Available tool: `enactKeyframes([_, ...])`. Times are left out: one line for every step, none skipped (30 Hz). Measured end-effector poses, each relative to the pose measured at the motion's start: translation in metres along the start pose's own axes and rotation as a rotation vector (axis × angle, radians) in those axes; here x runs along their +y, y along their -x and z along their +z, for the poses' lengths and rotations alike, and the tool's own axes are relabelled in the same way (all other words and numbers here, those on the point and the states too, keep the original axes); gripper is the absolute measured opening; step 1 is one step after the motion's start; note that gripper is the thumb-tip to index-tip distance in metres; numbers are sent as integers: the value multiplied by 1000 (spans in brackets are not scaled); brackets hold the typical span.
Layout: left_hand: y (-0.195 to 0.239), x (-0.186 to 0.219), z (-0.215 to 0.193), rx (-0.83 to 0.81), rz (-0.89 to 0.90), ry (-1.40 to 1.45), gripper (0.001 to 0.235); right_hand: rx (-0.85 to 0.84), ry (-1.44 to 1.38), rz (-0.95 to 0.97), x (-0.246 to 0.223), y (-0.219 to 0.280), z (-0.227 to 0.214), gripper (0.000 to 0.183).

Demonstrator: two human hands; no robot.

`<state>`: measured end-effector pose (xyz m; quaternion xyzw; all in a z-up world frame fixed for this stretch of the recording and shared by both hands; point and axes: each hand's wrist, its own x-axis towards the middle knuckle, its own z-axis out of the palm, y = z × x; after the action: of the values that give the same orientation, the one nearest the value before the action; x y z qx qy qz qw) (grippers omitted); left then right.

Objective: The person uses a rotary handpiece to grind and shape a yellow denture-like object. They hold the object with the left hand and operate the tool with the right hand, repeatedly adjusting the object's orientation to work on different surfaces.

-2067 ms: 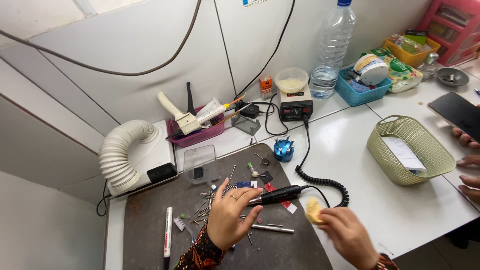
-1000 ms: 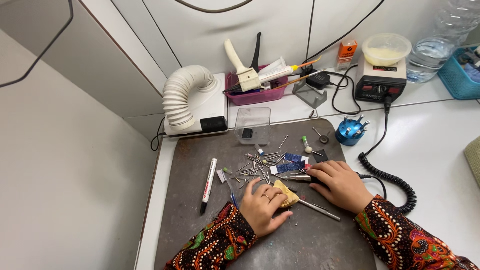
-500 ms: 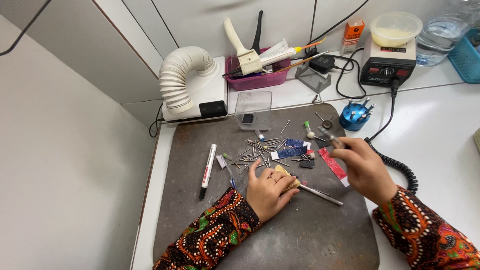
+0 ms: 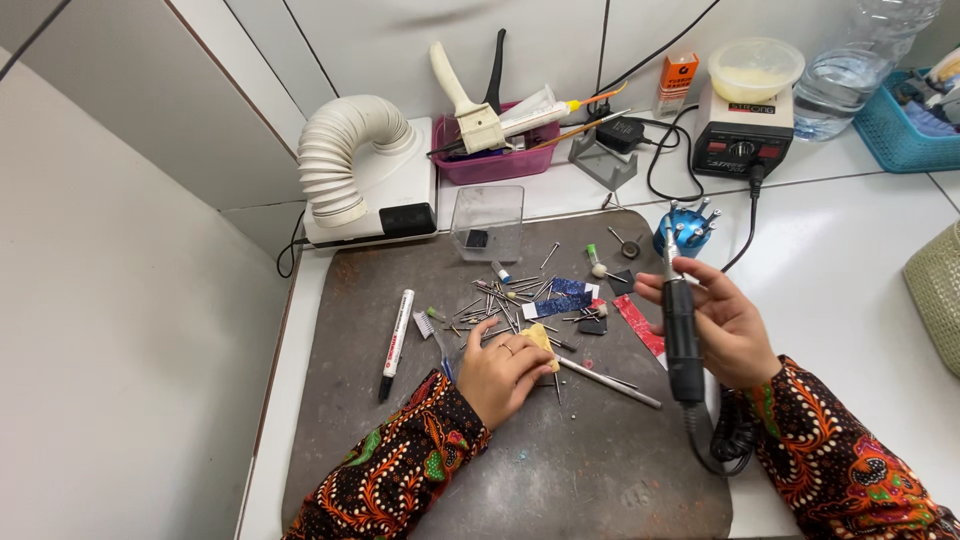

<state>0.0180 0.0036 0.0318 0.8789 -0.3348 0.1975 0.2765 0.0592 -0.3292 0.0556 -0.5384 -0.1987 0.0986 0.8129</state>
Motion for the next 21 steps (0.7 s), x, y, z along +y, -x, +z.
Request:
enactKeyframes([0,-4,-1,-11,6,17,16,-14,-2,29,6,0,5,60])
enactKeyframes([0,-9,-2,-23,13,34,16,13,-50,80,11,0,10,61])
enactKeyframes([0,-13,-4,-34,20,51,17,39,-98,132,15,1,17,62])
enactKeyframes([-1,-16,-5,-58,16,74,17,64,-145,182,19,1,23,63])
enactKeyframes([-1,-20,-6,-82,13,97,16,67,-154,246,22,2,30,65])
enactKeyframes([-2,-22,-7,-105,11,118,16,69,-162,307,24,2,36,68])
enactKeyframes([-3,-24,-7,-107,-3,136,16,71,-170,368,26,2,41,71])
enactKeyframes([-2,-24,-7,-112,-16,155,16,45,-213,376,27,4,44,74])
enactKeyframes([-2,-25,-7,-116,-30,173,16,20,-256,384,28,6,47,77])
enactKeyframes([-2,-25,-7,-132,-58,220,15,-7,-297,393,28,8,48,81])
enactKeyframes([-2,-25,-9,-147,-87,266,14,-25,-265,397,30,10,49,86])
enactKeyframes([-3,-25,-10,-158,-114,311,14,-44,-231,399,31,10,48,92])
enactKeyframes([-4,-23,-10,-133,-90,297,14,-64,-196,401,32,11,46,98])
enactKeyframes([-4,-21,-11,-110,-66,282,15,-95,-164,367,35,12,44,98])
enactKeyframes([-4,-19,-11,-87,-42,267,15,-126,-132,333,38,11,40,99])
enactKeyframes([-5,-17,-12,-61,-35,262,15,-156,-101,298,42,11,36,100])
enactKeyframes([-5,-15,-13,-35,-27,257,15,-140,-35,249,46,10,32,96])
enactKeyframes([-6,-14,-13,-10,-18,251,15,-123,30,198,50,8,28,93])
enactKeyframes([-7,-13,-13,13,-50,302,14,-105,95,147,54,7,25,90])
enactKeyframes([-7,-11,-13,35,-83,353,15,-77,201,54,57,7,23,81])
enactKeyframes([-6,-10,-12,56,-115,405,15,-48,306,-40,58,8,21,72])
